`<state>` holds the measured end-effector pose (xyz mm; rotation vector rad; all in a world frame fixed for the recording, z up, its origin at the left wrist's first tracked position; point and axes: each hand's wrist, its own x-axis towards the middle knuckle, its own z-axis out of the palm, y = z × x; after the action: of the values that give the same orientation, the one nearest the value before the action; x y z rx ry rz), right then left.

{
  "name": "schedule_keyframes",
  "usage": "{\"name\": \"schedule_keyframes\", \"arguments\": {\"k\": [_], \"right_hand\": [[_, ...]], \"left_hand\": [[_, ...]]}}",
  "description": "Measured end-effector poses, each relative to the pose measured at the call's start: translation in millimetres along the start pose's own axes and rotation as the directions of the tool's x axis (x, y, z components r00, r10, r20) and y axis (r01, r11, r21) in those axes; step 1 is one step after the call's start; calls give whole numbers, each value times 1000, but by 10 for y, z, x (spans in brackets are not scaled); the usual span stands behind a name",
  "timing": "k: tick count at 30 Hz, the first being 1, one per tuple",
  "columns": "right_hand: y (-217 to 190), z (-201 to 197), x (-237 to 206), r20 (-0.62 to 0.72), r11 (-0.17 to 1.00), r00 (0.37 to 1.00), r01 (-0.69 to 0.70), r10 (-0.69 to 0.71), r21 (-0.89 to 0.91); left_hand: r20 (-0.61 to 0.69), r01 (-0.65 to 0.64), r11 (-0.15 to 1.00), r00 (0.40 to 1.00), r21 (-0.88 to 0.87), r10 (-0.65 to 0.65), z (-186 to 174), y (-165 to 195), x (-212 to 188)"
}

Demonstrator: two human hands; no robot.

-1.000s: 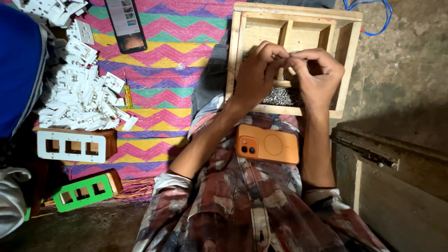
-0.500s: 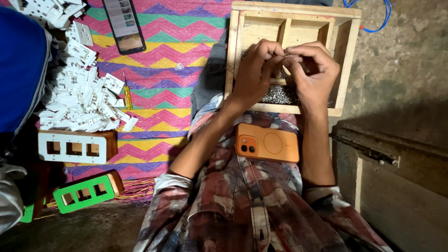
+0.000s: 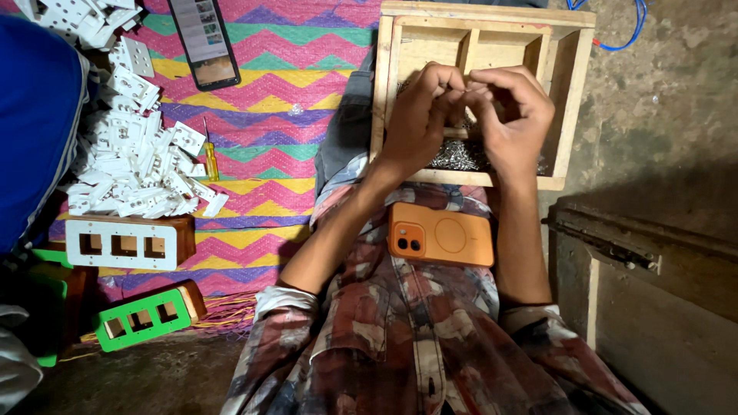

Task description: The person sits on a floor mat with a compartmentalized wooden box on their lap and sorts small metal screws by hand, picking them one at a time from a pile and placing them into the box compartments. Piles of white plastic switch parts and a phone lie beside them on the mat.

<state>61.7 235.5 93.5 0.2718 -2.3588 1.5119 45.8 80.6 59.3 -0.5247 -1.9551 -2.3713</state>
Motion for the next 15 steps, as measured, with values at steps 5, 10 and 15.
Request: {"name": "schedule_keyframes", "arguments": {"k": [5, 10, 15], "right_hand": [[60, -2, -21, -37, 1000, 999, -21, 21, 6], [77, -10, -12, 18, 1000, 1000, -11, 11, 23], [8, -15, -25, -45, 999, 998, -48, 48, 14]], "left_hand": [[-17, -43, 997, 999, 65, 44, 6, -16, -14], [-29, -100, 987, 994, 125, 104, 20, -30, -10], [-31, -28, 999, 999, 15, 29, 33, -34, -21]]}}
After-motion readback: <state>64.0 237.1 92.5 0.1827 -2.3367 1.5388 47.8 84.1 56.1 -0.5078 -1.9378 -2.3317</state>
